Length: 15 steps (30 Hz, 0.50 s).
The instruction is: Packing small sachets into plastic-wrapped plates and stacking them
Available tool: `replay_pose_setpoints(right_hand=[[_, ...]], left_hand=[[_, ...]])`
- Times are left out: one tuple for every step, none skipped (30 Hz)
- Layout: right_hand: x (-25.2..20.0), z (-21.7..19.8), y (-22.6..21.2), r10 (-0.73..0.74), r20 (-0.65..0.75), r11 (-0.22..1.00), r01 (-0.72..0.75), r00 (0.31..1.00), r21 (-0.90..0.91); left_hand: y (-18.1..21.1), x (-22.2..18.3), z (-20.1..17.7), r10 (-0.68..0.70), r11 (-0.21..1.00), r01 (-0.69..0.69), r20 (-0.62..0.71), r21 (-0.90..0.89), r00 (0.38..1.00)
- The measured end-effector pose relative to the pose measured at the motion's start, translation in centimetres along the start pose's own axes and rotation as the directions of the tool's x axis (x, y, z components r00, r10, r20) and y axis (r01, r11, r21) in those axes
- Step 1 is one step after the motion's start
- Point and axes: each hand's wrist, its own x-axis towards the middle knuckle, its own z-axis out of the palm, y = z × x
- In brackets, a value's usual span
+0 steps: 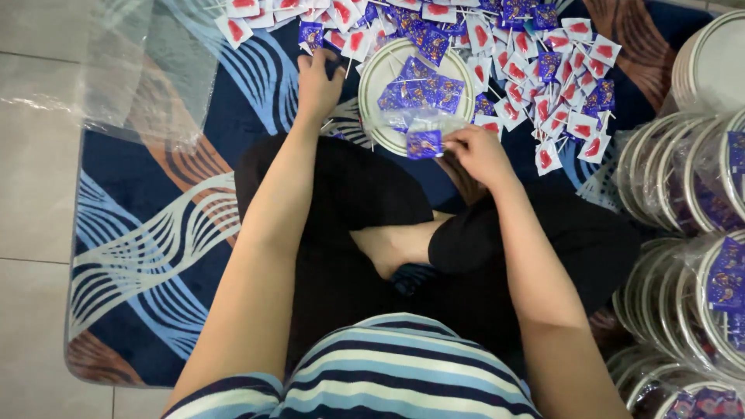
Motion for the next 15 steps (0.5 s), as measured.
replay_pose_setpoints(right_hand=[[0.1,0.8,0.8,0.003,-0.001,1.000,-0.003,1.000,0.001],[0.1,1.4,1.6,0.011,-0.059,0.999,-0.013,0.998,-0.042],[0.2,2.1,2.5,0.016,-0.118,0.996,-0.026,0.993,-0.085],[0.5,2.8,2.2,0.022,-0.120,0.996,-0.032,0.992,-0.083],[0.8,3.5,2.0,0.003,-0.215,0.994,-0.027,0.977,-0.109],[1.0,4.5,1.7,-0.017,-0.303,0.991,-0.025,0.953,-0.133],[1.2,4.9,0.9,-0.008,-0.301,0.991,-0.033,0.953,-0.128],[1.4,5.3,0.2,0.029,-0.324,0.984,-0.083,0.946,-0.156],[1.6,5.7,-0.7,0.064,-0.347,0.974,-0.134,0.936,-0.182],[1.4,6.1,-1.0,0.064,-0.346,0.974,-0.134,0.936,-0.182],[1.1,6.6,-1.3,0.023,-0.385,0.980,-0.097,0.923,-0.176],[1.0,7.0,-1.7,-0.021,-0.422,0.984,-0.057,0.906,-0.171],[1.2,7.3,-1.6,-0.024,-0.420,0.984,-0.054,0.907,-0.172],[1.3,7.6,-1.5,-0.118,-0.387,0.982,0.049,0.915,-0.184],[1.3,8.0,-1.3,-0.211,-0.352,0.970,0.151,0.912,-0.191]], left_hand=[[-1.5,0.7,0.8,0.001,1.000,-0.001,0.003,0.000,1.000],[-2.7,1.6,1.8,-0.064,0.998,0.064,0.023,-0.009,0.998],[-4.0,2.6,2.9,-0.128,0.991,0.129,0.043,-0.017,0.991],[-2.8,2.3,2.6,-0.126,0.992,0.127,0.050,-0.017,0.991],[-1.7,2.0,2.3,-0.162,0.982,0.154,0.074,0.105,0.984],[-0.8,1.4,1.9,-0.205,0.957,0.179,0.095,0.229,0.974],[-0.1,1.1,1.8,-0.207,0.956,0.179,0.104,0.233,0.973],[0.6,0.7,1.5,-0.175,0.951,0.138,0.115,0.277,0.978],[1.3,0.3,1.2,-0.144,0.943,0.096,0.128,0.320,0.981],[0.7,0.5,1.6,-0.145,0.942,0.097,0.128,0.320,0.981],[0.1,0.8,1.9,-0.139,0.942,0.098,0.106,0.320,0.985],[-0.4,1.0,2.1,-0.133,0.942,0.100,0.082,0.319,0.988],[-0.7,1.5,2.0,-0.135,0.942,0.103,0.079,0.319,0.988],[-1.0,1.8,1.8,-0.176,0.958,0.153,0.077,0.241,0.981],[-1.3,2.1,1.7,-0.216,0.966,0.201,0.078,0.161,0.973]])
